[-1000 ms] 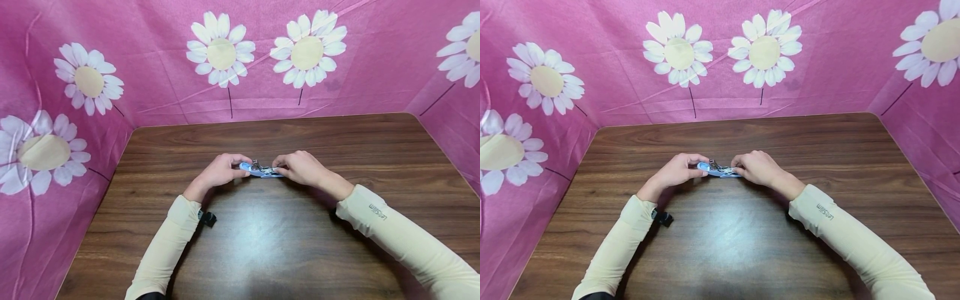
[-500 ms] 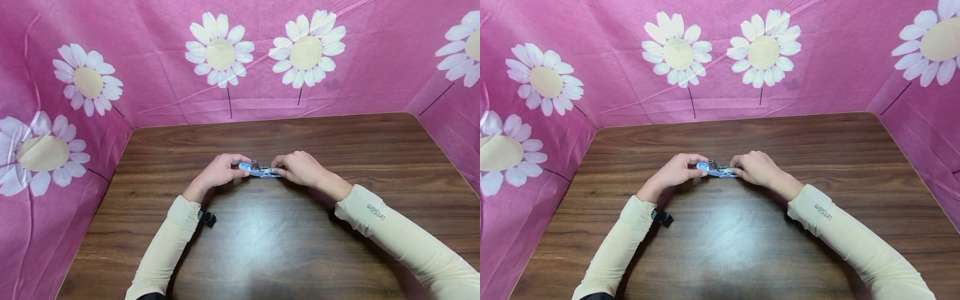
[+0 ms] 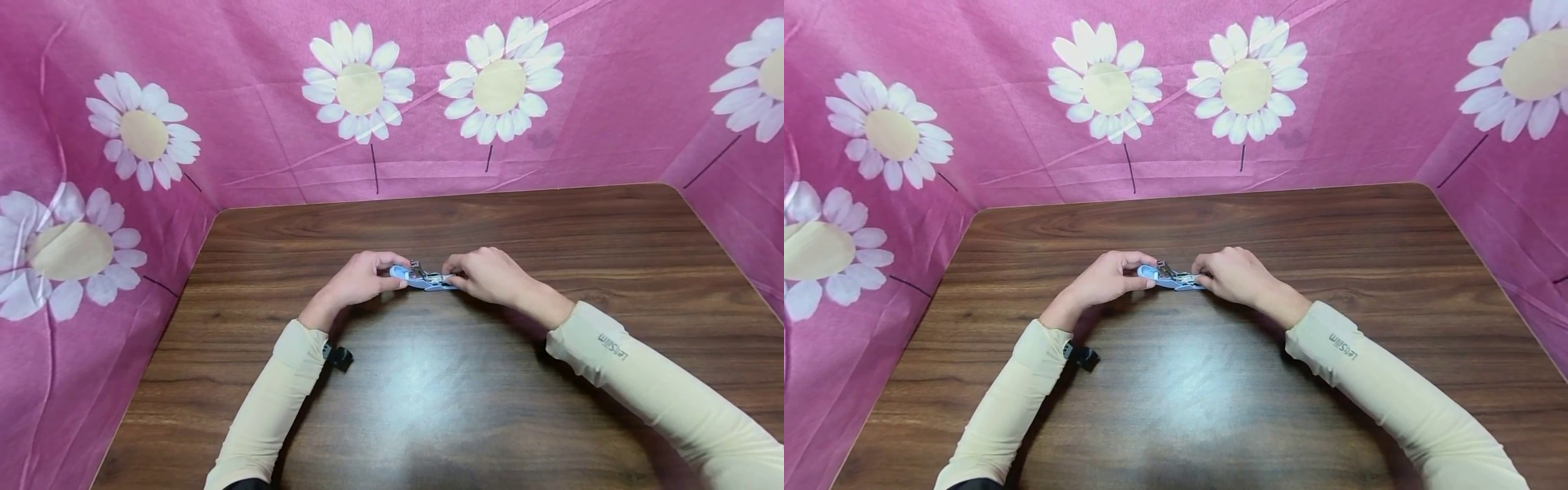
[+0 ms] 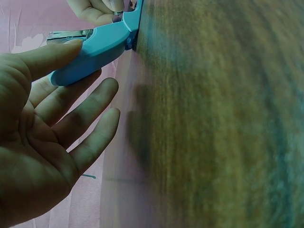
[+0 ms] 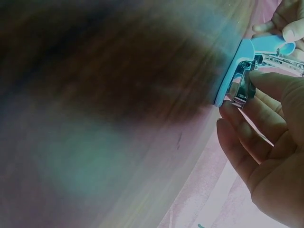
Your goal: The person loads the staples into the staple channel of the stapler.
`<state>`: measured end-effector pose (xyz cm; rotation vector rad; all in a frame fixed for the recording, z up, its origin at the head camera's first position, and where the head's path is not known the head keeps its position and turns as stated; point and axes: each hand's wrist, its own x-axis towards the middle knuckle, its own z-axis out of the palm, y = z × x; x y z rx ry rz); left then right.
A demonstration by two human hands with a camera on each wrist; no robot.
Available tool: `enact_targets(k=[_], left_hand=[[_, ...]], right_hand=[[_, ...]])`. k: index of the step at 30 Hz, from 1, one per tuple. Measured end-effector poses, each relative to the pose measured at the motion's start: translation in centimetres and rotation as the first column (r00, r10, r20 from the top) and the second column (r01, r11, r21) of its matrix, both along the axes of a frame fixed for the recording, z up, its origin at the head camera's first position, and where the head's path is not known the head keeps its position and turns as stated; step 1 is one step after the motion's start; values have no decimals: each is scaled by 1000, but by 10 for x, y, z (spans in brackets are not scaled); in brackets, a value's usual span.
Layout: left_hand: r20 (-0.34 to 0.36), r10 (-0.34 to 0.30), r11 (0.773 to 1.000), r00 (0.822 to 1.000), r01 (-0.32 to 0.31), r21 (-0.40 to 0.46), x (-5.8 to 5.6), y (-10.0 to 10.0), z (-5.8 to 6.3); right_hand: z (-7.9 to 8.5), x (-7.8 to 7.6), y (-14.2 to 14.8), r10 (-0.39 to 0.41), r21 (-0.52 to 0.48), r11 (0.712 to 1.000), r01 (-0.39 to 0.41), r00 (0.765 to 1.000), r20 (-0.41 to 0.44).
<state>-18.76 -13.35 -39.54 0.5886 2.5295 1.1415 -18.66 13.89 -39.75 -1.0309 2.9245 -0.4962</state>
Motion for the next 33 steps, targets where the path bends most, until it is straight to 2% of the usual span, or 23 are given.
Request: enact_targets(k=[23,28,33], left_hand=[[7,1,1000,1000,-1,17,1,-1,-1],[18,7,1000,1000,-8,27,1,-2,-2],[12,4,999,1000,-5,31,1,-3,-3]], right_hand=[[-2,0,2,32,13,999,-32,999,-10],[-4,-2,8,47,-6,999,-46,999,21],[-6,-3,13,34,-63,998,-28,995,91]])
